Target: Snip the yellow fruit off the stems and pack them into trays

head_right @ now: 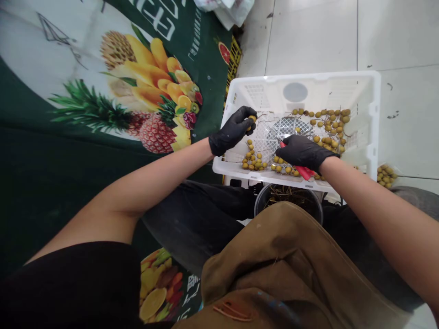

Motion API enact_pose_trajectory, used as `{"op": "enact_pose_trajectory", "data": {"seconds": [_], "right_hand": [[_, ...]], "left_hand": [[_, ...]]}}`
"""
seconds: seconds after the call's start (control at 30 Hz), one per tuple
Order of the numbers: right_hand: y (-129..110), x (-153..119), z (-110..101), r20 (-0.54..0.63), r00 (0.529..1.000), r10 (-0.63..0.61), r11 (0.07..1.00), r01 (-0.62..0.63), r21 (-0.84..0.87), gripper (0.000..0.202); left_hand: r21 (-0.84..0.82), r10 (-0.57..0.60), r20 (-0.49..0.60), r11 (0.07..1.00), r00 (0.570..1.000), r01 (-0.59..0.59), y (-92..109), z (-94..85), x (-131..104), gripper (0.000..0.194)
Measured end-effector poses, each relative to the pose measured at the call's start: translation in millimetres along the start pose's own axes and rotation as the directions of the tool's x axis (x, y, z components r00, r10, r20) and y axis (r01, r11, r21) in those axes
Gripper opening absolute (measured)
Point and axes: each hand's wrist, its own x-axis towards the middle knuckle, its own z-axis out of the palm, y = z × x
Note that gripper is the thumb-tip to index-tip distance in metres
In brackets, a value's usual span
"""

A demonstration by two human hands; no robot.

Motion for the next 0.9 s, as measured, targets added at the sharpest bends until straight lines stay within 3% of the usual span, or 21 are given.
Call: {"op": "enact_pose_trajectory", "data": {"seconds": [0.1, 0.23, 0.33, 0.47, 0.67, 0.8, 0.9], "right_hand": [[-6, -3, 6, 0.009, 1.000, -0.004, 0.995, 0.003, 0.096, 0.019], [-9, 0, 13, 0.013, 1.000, -0.021, 0.973, 0.017, 0.232, 0.018], [-9, 5, 18, 0.036, 0.999, 0.003, 0.947, -0.014, 0.320, 0.018], [-8, 9, 22, 0.049, 0.999, 0.019, 0.913, -0.037, 0.406, 0.012], [-7, 11, 21, 0.028, 0.999, -0.036, 0.932, 0.023, 0.362, 0.016], [-5, 11, 21, 0.015, 1.000, 0.001, 0.937, -0.006, 0.350, 0.016], [-8, 8, 20, 0.000, 1.000, 0.006, 0.968, -0.006, 0.249, 0.016]], "left_hand": [[0.000, 0.007, -0.021, 1.000, 1.000, -0.007, 0, -0.6, -12, 0.025], [-0.015, 0.012, 0.044, 1.000, 0.999, -0.011, 1, -3.1, -24, 0.023], [-0.068, 0.039, 0.090, 0.997, 0.995, -0.033, -1, -3.7, -26, 0.021], [-0.094, 0.053, 0.052, 0.994, 0.997, -0.048, -10, -0.7, -22, 0.025], [-0.072, 0.044, -0.037, 0.996, 0.998, -0.046, -25, 5.8, -12, 0.028], [-0.071, 0.062, -0.066, 0.995, 0.996, -0.067, -28, 4.5, -9, 0.029], [-0.074, 0.063, -0.056, 0.995, 0.996, -0.067, -27, 4.1, -11, 0.030]]}}
